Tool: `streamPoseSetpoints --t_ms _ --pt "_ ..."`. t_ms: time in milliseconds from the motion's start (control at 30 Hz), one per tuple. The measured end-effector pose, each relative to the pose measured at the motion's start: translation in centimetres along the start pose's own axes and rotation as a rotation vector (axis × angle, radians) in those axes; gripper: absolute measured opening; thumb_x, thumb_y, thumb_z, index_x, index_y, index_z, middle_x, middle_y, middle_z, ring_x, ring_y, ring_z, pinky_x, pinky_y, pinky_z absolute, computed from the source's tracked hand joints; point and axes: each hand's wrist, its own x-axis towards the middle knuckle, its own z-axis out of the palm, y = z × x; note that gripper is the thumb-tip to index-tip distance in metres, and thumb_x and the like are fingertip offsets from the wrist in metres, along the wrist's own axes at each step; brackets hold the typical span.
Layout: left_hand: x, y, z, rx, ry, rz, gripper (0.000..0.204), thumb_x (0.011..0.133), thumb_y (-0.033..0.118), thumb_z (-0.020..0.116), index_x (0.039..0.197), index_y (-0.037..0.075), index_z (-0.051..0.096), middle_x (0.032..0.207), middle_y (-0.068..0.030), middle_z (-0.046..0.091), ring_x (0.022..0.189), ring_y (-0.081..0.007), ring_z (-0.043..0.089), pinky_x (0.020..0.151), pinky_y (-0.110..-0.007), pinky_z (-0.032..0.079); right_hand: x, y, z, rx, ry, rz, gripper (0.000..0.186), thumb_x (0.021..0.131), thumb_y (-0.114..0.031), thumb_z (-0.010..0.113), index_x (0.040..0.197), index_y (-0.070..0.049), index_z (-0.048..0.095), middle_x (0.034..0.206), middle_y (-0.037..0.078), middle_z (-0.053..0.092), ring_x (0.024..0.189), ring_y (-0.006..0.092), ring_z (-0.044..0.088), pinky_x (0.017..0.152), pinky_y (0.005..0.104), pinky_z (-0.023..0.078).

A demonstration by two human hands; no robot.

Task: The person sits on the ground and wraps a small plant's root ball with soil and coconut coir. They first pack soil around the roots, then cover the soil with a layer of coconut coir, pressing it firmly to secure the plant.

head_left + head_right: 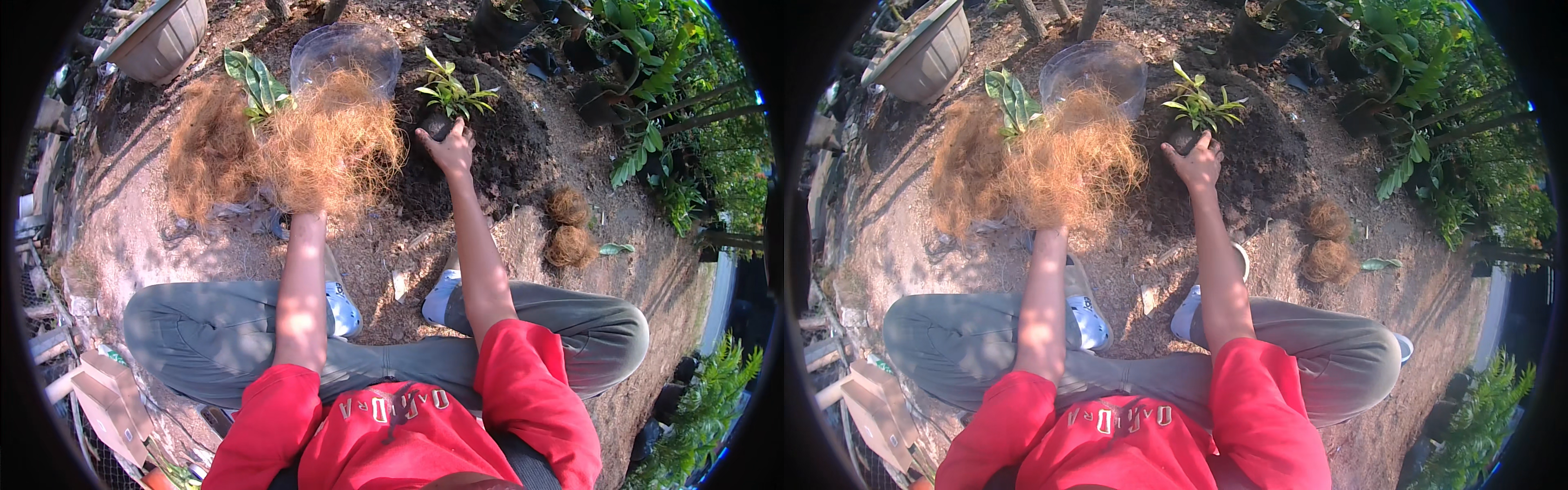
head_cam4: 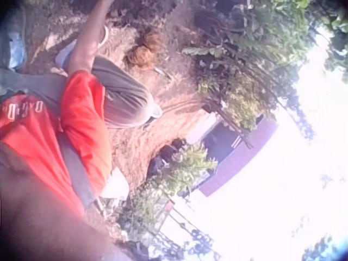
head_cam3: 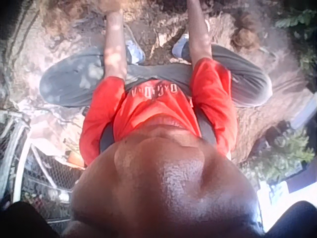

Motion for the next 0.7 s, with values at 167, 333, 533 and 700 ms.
streamPoseSetpoints --t_ms 167,333,533,700 --pt "0.4 0.0 -0.6 0.026 0.025 0.003 0.052 0.102 0.043 0.034 0.143 0.011 0.036 0.137 -0.0125 0.048 0.124 -0.0289 0.049 0.103 -0.046 0.044 1.0 0.1 2.7 0.004 0.056 -0.017 0.114 0.063 -0.067 0.075 0.139 0.007 0.033 0.136 0.033 0.041 0.128 0.0457 0.042 0.105 0.0485 0.04" --pt "0.6 -0.4 -0.6 0.042 0.035 -0.016 0.052 0.102 0.043 0.034 0.143 0.011 0.036 0.137 -0.0122 0.048 0.123 -0.0285 0.049 0.103 -0.046 0.044 3.9 3.6 5.7 0.04 0.107 -0.055 0.115 0.061 -0.07 0.075 0.131 0.015 0.039 0.131 0.039 0.044 0.126 0.0481 0.043 0.105 0.0479 0.04" --pt "0.7 -0.4 -1.0 0.059 0.052 -0.02 0.052 0.102 0.043 0.034 0.143 0.011 0.037 0.137 -0.012 0.048 0.123 -0.028 0.049 0.103 -0.046 0.043 2.0 2.5 4.6 0.182 0.129 -0.118 0.109 0.06 -0.058 0.083 0.131 0.013 0.04 0.127 0.039 0.046 0.125 0.0481 0.043 0.104 0.0467 0.041" --pt "0.9 -0.4 -0.9 0.063 0.05 -0.025 0.052 0.102 0.043 0.035 0.142 0.011 0.037 0.136 -0.0117 0.048 0.123 -0.0276 0.05 0.103 -0.045 0.043 -1.0 1.2 4.4 0.194 0.326 -0.359 0.093 0.061 -0.042 0.086 0.126 0.009 0.044 0.116 0.03 0.057 0.109 0.0446 0.055 0.098 0.0467 0.045"
